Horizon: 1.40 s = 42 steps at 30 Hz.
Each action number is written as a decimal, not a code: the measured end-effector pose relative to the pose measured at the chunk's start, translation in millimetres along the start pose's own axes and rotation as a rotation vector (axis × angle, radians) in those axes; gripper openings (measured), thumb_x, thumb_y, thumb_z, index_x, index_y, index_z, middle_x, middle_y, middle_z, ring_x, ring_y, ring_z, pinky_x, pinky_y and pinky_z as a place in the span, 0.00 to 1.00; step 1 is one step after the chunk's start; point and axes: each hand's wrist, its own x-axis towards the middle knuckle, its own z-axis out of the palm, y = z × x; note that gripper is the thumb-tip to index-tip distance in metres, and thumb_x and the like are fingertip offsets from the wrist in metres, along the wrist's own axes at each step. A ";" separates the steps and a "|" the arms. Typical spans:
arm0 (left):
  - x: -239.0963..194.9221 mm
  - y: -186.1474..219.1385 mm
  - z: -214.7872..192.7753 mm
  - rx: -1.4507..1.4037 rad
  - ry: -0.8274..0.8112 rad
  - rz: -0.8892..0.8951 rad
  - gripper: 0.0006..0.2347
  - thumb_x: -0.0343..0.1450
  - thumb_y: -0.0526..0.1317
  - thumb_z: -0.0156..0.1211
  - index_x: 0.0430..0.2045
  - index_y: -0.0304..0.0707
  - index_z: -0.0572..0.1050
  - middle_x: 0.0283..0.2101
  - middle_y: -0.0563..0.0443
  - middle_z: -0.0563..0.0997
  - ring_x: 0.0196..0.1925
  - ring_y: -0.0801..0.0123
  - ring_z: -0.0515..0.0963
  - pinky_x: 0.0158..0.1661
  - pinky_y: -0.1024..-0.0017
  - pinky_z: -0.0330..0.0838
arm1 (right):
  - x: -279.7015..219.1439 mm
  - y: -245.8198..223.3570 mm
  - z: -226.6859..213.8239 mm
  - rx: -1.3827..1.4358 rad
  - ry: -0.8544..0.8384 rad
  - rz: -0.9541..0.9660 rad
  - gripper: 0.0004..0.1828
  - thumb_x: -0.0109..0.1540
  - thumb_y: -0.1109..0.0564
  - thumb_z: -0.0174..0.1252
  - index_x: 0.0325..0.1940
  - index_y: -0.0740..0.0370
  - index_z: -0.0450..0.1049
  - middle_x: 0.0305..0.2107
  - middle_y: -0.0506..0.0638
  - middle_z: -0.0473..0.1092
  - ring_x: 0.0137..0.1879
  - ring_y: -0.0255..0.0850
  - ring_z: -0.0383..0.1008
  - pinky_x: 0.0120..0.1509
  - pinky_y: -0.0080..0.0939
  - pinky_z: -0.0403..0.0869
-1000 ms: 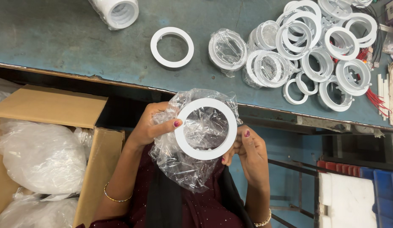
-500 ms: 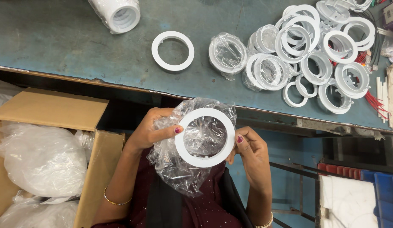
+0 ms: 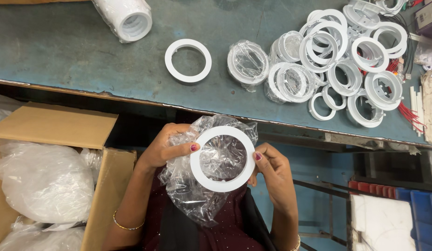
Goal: The person repeatedly picks up white plastic rings, wraps them in clear plastic film, and places them on a table. The person handles the rings one at a time, wrapping each individually before stacking them.
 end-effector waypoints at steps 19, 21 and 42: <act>7.1 -1.0 0.5 0.041 -0.022 -0.011 0.12 0.66 0.40 0.67 0.33 0.27 0.82 0.31 0.50 0.83 0.34 0.75 0.78 0.38 0.76 0.72 | 5.3 8.9 -1.7 -0.053 -0.019 0.086 0.21 0.70 0.53 0.50 0.29 0.67 0.76 0.12 0.47 0.67 0.15 0.30 0.63 0.20 0.31 0.63; 6.9 -2.9 -0.8 -0.016 0.014 -0.047 0.11 0.66 0.40 0.67 0.33 0.27 0.81 0.31 0.51 0.82 0.34 0.74 0.78 0.37 0.75 0.72 | 5.5 9.2 -1.5 -0.057 -0.027 0.110 0.19 0.69 0.53 0.50 0.30 0.67 0.77 0.12 0.47 0.68 0.15 0.30 0.64 0.20 0.31 0.63; 13.9 -18.3 -12.3 -0.223 0.214 0.096 0.08 0.72 0.40 0.62 0.33 0.32 0.80 0.32 0.54 0.81 0.34 0.78 0.77 0.38 0.78 0.71 | 17.4 4.7 17.3 -0.128 -0.058 0.103 0.13 0.69 0.56 0.52 0.37 0.68 0.75 0.24 0.49 0.72 0.31 0.33 0.71 0.41 0.35 0.71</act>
